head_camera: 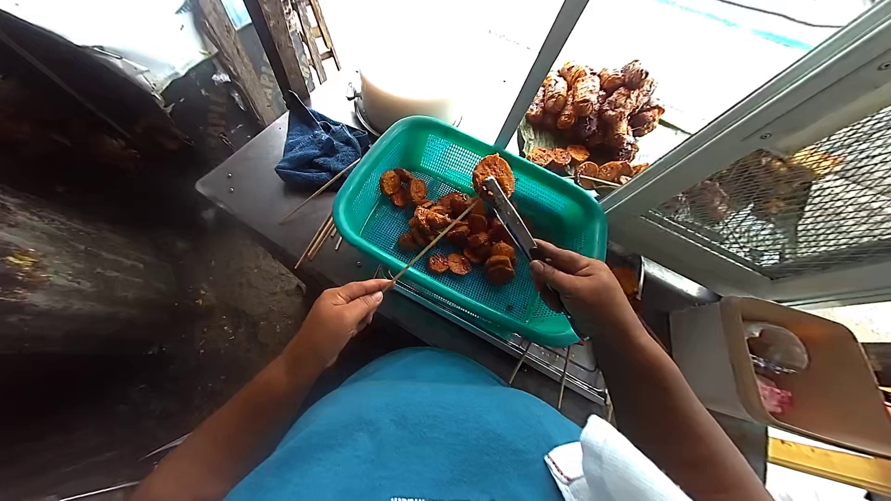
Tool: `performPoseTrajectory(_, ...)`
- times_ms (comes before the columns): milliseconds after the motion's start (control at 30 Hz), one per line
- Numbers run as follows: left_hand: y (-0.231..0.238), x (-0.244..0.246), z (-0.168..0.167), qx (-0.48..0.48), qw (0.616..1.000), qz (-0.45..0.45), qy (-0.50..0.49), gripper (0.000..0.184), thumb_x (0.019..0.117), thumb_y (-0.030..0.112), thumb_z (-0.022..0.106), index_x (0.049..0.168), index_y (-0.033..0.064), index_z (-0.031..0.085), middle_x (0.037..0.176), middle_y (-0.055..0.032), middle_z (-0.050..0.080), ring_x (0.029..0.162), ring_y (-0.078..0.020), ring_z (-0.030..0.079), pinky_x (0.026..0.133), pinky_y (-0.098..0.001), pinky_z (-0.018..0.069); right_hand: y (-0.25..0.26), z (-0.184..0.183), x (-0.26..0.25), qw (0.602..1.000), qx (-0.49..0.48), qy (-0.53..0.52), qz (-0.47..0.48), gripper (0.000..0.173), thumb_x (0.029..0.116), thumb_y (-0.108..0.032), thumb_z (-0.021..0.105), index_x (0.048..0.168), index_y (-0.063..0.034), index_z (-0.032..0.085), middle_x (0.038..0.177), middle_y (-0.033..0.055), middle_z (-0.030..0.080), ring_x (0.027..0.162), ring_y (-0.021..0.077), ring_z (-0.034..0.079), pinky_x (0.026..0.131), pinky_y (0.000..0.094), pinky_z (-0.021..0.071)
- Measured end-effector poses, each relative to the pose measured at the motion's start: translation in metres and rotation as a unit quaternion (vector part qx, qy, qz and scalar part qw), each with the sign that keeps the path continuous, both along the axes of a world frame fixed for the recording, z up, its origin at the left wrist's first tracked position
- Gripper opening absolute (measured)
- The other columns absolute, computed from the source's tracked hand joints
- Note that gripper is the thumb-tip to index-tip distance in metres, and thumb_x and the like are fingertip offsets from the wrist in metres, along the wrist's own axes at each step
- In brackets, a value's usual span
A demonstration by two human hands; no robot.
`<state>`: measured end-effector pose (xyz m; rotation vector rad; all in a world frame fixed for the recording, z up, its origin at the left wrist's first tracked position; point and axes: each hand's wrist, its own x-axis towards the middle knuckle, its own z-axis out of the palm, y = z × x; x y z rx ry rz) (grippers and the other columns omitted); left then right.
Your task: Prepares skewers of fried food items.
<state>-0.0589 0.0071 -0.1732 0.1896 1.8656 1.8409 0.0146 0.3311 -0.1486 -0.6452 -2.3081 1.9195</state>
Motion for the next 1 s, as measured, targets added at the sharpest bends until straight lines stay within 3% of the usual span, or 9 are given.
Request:
performPoseTrajectory(267, 0.006, 0.006, -0.004, 0.008, 1.000, 0.007, 0.015, 0.027, 0.1024, 0.006, 0.053, 0.122, 0.0025, 0.072, 0.067, 0.0048, 0.053, 0.052, -0.0001, 0.041, 0.048, -0.0140, 0.0328, -0.008, -0.001, 0.010, 0.998, 0.060, 0.006, -0.020, 0.036, 0.1034, -0.008, 0.060, 0.138, -0.0134, 0.066, 0.072, 0.0019, 0.064, 0.047, 0.0041, 0.048, 0.043, 0.0175, 0.0415)
performPoseTrajectory(467, 0.025, 0.012, -0.024, 0.067, 0.997, 0.023, 0.023, 0.028, 0.1027, 0.005, 0.052, 0.123, 0.0029, 0.071, 0.067, 0.0049, 0.053, 0.052, -0.0002, 0.043, 0.049, -0.0148, 0.0355, -0.030, -0.005, 0.015, 0.985, 0.170, 0.007, -0.008, 0.037, 0.1039, -0.013, 0.062, 0.140, -0.0201, 0.066, 0.083, 0.0023, 0.070, 0.053, 0.0064, 0.054, 0.051, 0.0246, 0.0473)
performPoseTrajectory(767, 0.032, 0.008, -0.038, 0.109, 0.993, 0.019, 0.041, 0.029, 0.1026, 0.005, 0.052, 0.125, 0.0021, 0.070, 0.071, 0.0040, 0.056, 0.055, 0.0001, 0.045, 0.051, -0.0139, 0.0373, -0.009, 0.008, 0.024, 0.987, 0.146, -0.005, 0.071, 0.044, 0.1071, -0.022, 0.055, 0.151, -0.0194, 0.053, 0.083, 0.0016, 0.063, 0.060, 0.0070, 0.053, 0.057, 0.0232, 0.0475)
performPoseTrajectory(900, 0.033, 0.012, -0.038, 0.098, 0.994, -0.001, 0.047, 0.029, 0.1029, 0.005, 0.052, 0.125, 0.0022, 0.071, 0.072, 0.0042, 0.058, 0.057, -0.0002, 0.047, 0.053, -0.0140, 0.0394, -0.003, 0.004, 0.013, 0.991, 0.130, 0.025, 0.019, 0.037, 0.1061, -0.019, 0.057, 0.143, -0.0180, 0.062, 0.081, -0.0002, 0.065, 0.057, 0.0054, 0.053, 0.052, 0.0216, 0.0462)
performPoseTrajectory(1000, 0.034, 0.010, -0.036, 0.084, 0.996, -0.027, 0.031, 0.030, 0.1039, 0.006, 0.051, 0.128, 0.0023, 0.069, 0.071, 0.0021, 0.059, 0.055, -0.0024, 0.049, 0.052, -0.0153, 0.0412, -0.004, 0.003, 0.008, 0.984, 0.173, 0.039, -0.011, 0.033, 0.1040, -0.019, 0.062, 0.135, -0.0236, 0.069, 0.085, -0.0021, 0.070, 0.058, 0.0034, 0.054, 0.055, 0.0244, 0.0469)
